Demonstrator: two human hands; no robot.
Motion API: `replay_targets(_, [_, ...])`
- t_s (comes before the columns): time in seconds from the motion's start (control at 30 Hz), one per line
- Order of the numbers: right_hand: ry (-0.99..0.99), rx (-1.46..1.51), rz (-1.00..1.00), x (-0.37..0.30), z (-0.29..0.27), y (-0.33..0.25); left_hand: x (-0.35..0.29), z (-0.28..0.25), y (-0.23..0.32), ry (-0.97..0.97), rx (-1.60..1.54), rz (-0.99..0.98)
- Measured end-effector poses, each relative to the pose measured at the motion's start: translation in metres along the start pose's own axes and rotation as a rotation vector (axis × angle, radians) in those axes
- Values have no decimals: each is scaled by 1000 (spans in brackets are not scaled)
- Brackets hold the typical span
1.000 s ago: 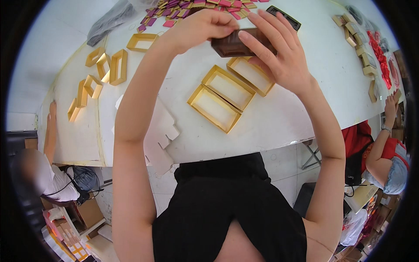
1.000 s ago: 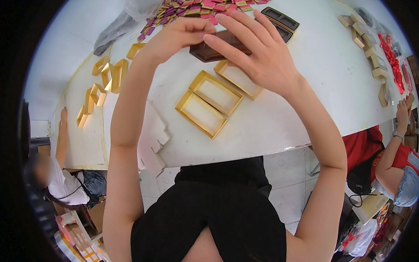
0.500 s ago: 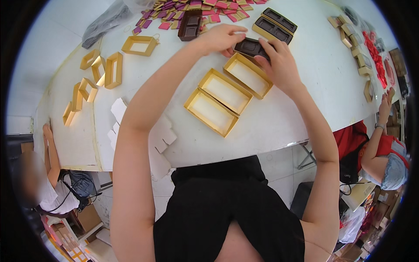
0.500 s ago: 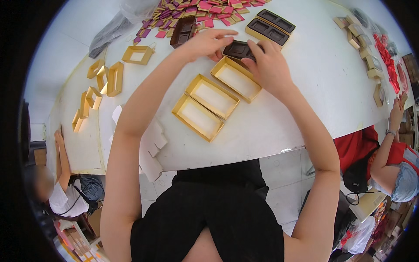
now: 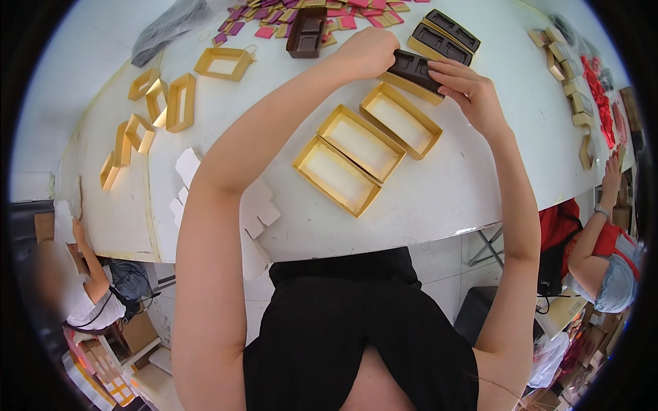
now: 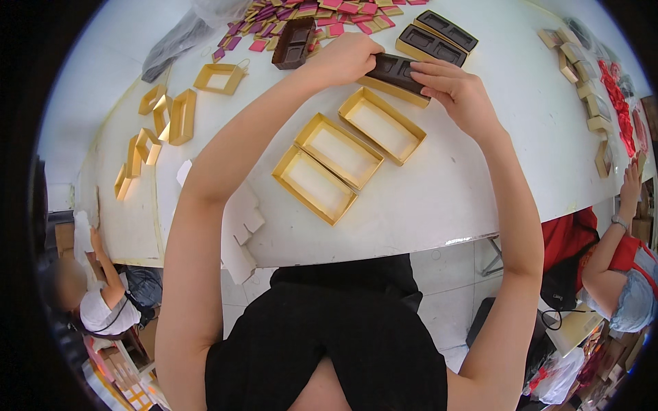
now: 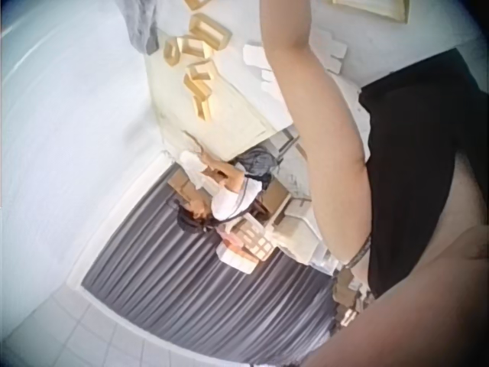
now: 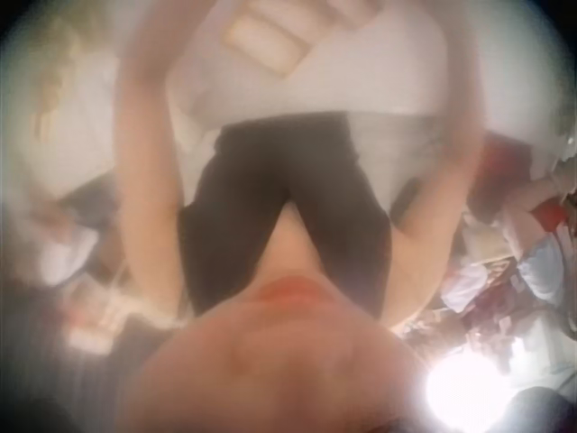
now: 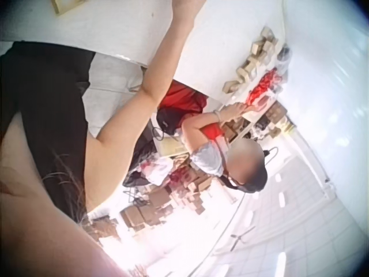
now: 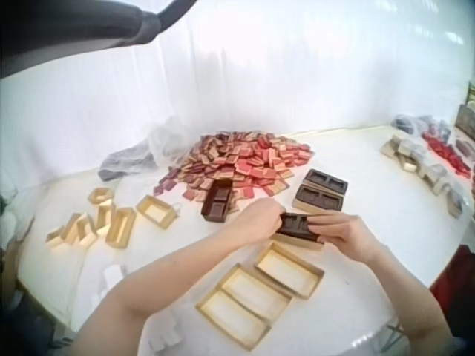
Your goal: The person folds flat cardboard pieces into small rectangular boxes and places them on the table. Then the person picks up dark rectangular inserts and places them inside the assembled boxes.
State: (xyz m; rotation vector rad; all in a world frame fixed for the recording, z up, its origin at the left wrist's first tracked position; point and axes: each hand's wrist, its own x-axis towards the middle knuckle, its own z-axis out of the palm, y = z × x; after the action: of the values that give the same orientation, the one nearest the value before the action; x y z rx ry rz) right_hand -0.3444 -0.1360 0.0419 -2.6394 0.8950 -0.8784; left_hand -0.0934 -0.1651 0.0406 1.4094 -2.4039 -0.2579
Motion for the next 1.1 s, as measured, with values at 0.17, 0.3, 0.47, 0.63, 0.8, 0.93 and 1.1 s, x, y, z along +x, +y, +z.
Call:
replay_targets(0.17, [-123,-156,9,-1,2,3,0,10,-3,48,114,9])
replay_targets(0.3, [-266,-393,-34,-1,-8,-7,-18,-24,0,258,297,-130])
replay_targets(0.47, [-144,-310,-23,-12,0,-6,-60,-57,-53,105,549,-454])
replay_targets(0.63, [256,-448,-278,7,-18,-67,-53,-86,-36,-214,-582,-204])
replay_targets(0.8, [103,-325,-329,1,-25,-107,-58,-77,27,-380,-1201,-140])
replay_targets(0.93, [-69,-445,89,-26,1,-120,-58,-56,11,-137,-316,-229])
replay_targets(1.1, [-15,-573,177,-18,39,-119,-72,-38,26,-207,-388,-265])
